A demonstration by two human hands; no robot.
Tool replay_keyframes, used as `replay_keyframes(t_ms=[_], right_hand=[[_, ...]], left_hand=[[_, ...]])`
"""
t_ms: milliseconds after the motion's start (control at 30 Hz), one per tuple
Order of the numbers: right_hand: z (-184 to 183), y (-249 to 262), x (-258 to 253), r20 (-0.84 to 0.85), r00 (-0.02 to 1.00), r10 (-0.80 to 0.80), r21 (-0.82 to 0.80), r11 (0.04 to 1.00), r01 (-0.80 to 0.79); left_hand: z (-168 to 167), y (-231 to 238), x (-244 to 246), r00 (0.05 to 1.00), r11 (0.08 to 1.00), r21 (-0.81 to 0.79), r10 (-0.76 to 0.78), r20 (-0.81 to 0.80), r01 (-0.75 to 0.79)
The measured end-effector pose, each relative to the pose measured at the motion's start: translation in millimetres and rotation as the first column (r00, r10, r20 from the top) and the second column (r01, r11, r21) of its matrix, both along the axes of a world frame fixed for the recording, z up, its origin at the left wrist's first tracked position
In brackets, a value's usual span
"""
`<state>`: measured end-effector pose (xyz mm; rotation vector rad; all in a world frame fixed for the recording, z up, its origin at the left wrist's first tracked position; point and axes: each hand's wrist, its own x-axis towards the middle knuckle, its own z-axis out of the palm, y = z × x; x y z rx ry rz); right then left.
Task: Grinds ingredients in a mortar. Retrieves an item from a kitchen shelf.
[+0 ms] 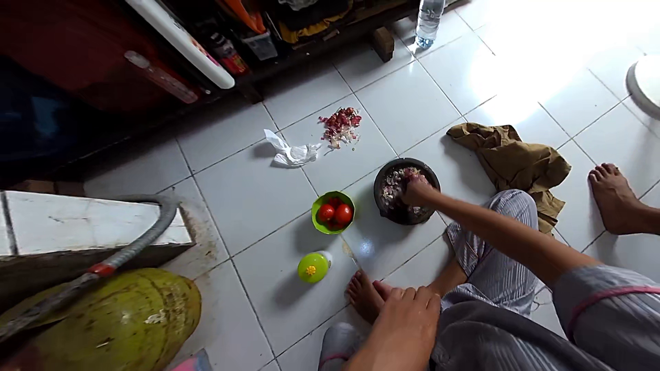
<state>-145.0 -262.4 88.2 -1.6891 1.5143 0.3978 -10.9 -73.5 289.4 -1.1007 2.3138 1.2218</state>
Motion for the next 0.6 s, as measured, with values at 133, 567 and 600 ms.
replay_keyframes(t_ms=[133,567,600], right_hand=[[0,21,7,-0.12,0.993,0.007,-0.098,0.995,-0.019],[-17,2,4,-0.073,0.996,0.053,-0.209,0.976,-0.068],[-13,-16,5,-0.083,0.995,0.051,-0.15,0.987,-0.064]], left_hand=[[2,-7,8,0.941,0.973,0.215,0.005,0.337,-0.082],[-1,-9,-4,0.917,0.972,0.235,-0.081,0.39,-0.014],[-1,-9,-5,0.944,0.987,0.162,-0.059,0.325,0.006]])
